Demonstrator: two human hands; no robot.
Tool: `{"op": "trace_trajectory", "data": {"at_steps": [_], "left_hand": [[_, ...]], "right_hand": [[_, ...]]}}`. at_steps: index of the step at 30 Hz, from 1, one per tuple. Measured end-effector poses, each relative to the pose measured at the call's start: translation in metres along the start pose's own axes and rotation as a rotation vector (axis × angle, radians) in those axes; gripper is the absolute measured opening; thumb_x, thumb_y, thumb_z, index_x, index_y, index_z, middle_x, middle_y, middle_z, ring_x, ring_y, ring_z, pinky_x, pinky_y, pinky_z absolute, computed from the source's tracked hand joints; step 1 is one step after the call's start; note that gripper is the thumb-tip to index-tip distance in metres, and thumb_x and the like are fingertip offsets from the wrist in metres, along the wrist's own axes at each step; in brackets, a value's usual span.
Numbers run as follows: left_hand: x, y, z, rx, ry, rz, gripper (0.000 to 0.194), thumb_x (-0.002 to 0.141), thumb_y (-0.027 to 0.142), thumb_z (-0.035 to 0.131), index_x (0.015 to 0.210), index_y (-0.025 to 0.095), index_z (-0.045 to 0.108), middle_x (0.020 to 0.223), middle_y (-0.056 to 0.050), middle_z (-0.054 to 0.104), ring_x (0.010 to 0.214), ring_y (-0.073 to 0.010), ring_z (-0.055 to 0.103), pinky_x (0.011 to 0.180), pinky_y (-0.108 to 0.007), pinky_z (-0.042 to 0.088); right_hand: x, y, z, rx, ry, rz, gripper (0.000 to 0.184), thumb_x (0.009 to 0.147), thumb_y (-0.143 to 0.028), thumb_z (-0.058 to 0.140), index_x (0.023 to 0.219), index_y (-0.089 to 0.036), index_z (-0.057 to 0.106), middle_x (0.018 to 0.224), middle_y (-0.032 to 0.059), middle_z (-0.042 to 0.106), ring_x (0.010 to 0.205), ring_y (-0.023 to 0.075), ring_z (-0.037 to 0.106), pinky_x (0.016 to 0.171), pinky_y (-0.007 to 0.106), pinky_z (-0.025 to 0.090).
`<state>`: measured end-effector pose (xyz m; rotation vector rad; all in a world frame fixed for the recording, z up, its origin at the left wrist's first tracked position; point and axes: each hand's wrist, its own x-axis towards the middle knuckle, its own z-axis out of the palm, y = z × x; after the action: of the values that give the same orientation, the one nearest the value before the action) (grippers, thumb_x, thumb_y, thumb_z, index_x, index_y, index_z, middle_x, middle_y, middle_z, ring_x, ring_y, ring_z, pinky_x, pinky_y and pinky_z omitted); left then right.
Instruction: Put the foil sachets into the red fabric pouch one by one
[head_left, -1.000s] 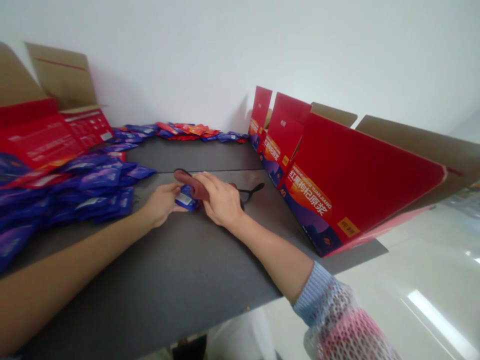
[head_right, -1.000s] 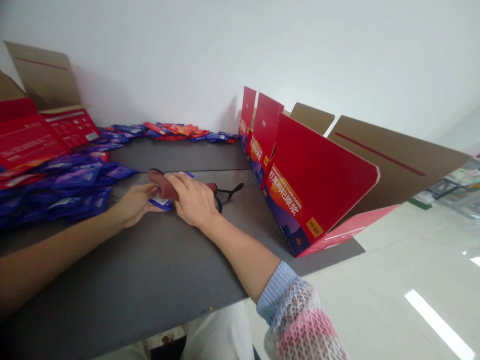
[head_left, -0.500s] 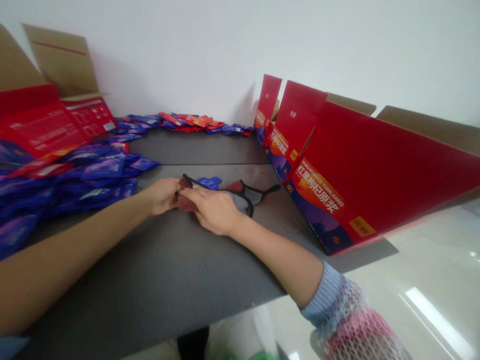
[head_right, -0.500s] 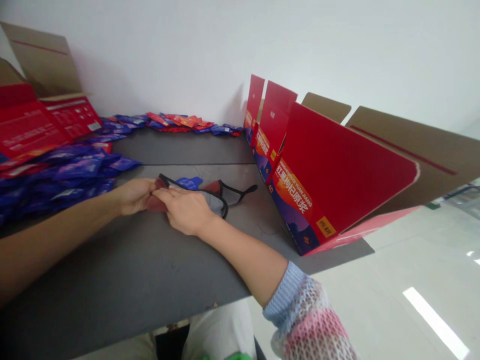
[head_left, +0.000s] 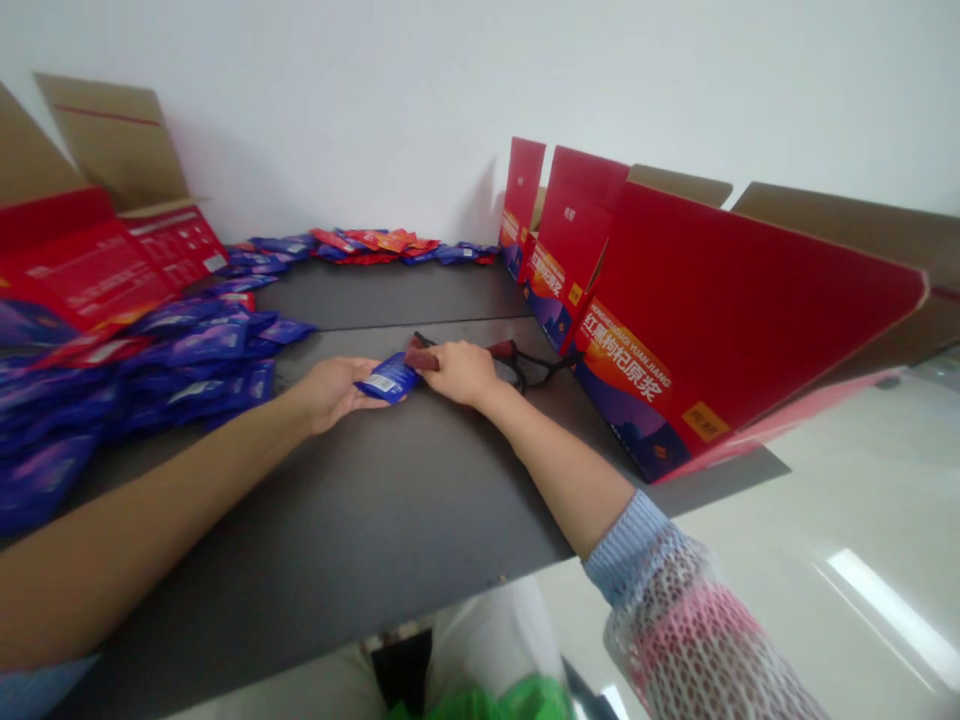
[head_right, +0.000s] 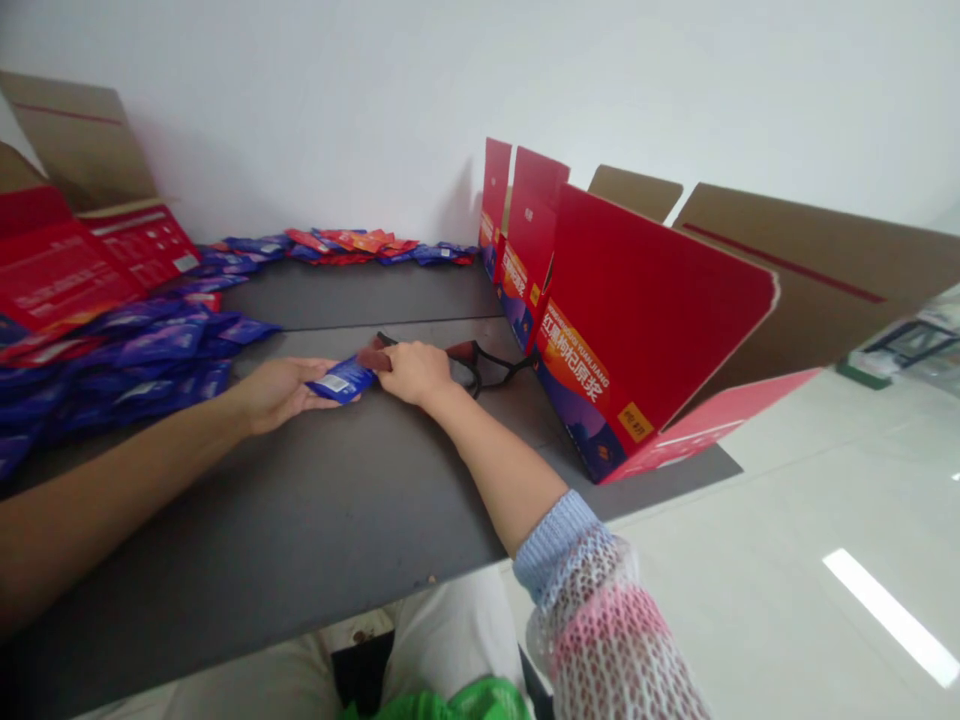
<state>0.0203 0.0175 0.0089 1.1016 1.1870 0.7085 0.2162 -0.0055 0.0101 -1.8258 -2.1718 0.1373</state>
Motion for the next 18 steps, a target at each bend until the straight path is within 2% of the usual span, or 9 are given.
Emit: {"op": "trace_trajectory", "data": {"at_steps": [2,4,7,10,12,15,18], "left_hand": [[0.001,-0.003,0.0,0.021,0.042,0.035,0.026,0.087,0.008,0.051,0.108,0.004,0.066,0.096,-0.016,0.075,0.077,-0.0201,0.073,0.081,-0.036,0.061],[0.0,-0.004,0.0,0.032,0.006,0.046,0.026,0.087,0.01,0.053,0.107,0.005,0.068,0.096,-0.016,0.076,0.076,-0.0207,0.073,0.074,-0.035,0.062],[-0.003,-0.002,-0.001,0.036,-0.123,-0.004,0.026,0.088,0.012,0.055,0.106,0.005,0.071,0.097,-0.018,0.077,0.076,-0.0222,0.074,0.07,-0.034,0.062],[-0.004,0.001,0.0,0.007,-0.101,-0.033,0.029,0.088,0.008,0.051,0.107,0.006,0.072,0.097,-0.019,0.077,0.076,-0.022,0.075,0.071,-0.033,0.062],[-0.003,0.001,0.001,-0.031,-0.052,-0.027,0.03,0.087,0.005,0.049,0.107,0.006,0.071,0.094,-0.018,0.077,0.075,-0.0209,0.075,0.071,-0.032,0.062],[-0.001,0.0,0.002,-0.068,-0.013,-0.013,0.031,0.082,-0.003,0.051,0.103,0.006,0.072,0.085,-0.014,0.077,0.068,-0.0187,0.073,0.073,-0.032,0.062],[0.0,-0.001,0.003,-0.063,-0.031,-0.035,0.034,0.078,-0.006,0.05,0.098,0.006,0.074,0.075,-0.011,0.076,0.06,-0.0176,0.07,0.073,-0.034,0.062]], "right_hand": [[-0.001,0.006,-0.006,0.104,0.019,0.048,0.037,0.094,-0.048,0.053,0.111,-0.028,0.077,0.107,0.0071,0.078,0.102,0.0297,0.072,0.083,0.036,0.053],[-0.003,0.013,-0.012,0.232,0.088,0.034,0.038,0.097,-0.045,0.05,0.115,-0.023,0.076,0.11,0.0065,0.078,0.105,0.0267,0.071,0.086,0.033,0.052],[-0.005,0.02,-0.02,0.411,0.24,-0.1,0.04,0.1,-0.042,0.046,0.126,-0.022,0.07,0.118,0.005,0.075,0.109,0.0232,0.068,0.092,0.032,0.049],[-0.005,0.019,-0.02,0.603,0.311,-0.243,0.042,0.1,-0.043,0.046,0.126,-0.018,0.068,0.12,0.0063,0.074,0.109,0.023,0.067,0.095,0.033,0.049],[-0.006,0.013,-0.016,0.659,0.227,-0.329,0.04,0.098,-0.041,0.049,0.125,-0.018,0.068,0.122,0.0066,0.073,0.111,0.0226,0.066,0.097,0.033,0.048],[-0.01,0.004,-0.008,0.602,-0.069,-0.436,0.033,0.091,-0.029,0.058,0.121,-0.023,0.071,0.127,0.0039,0.071,0.119,0.022,0.063,0.104,0.034,0.044],[-0.012,0.0,-0.005,0.722,-0.303,-0.454,0.032,0.083,-0.02,0.059,0.11,-0.021,0.076,0.122,0.0036,0.073,0.118,0.0214,0.064,0.104,0.033,0.043]]}}
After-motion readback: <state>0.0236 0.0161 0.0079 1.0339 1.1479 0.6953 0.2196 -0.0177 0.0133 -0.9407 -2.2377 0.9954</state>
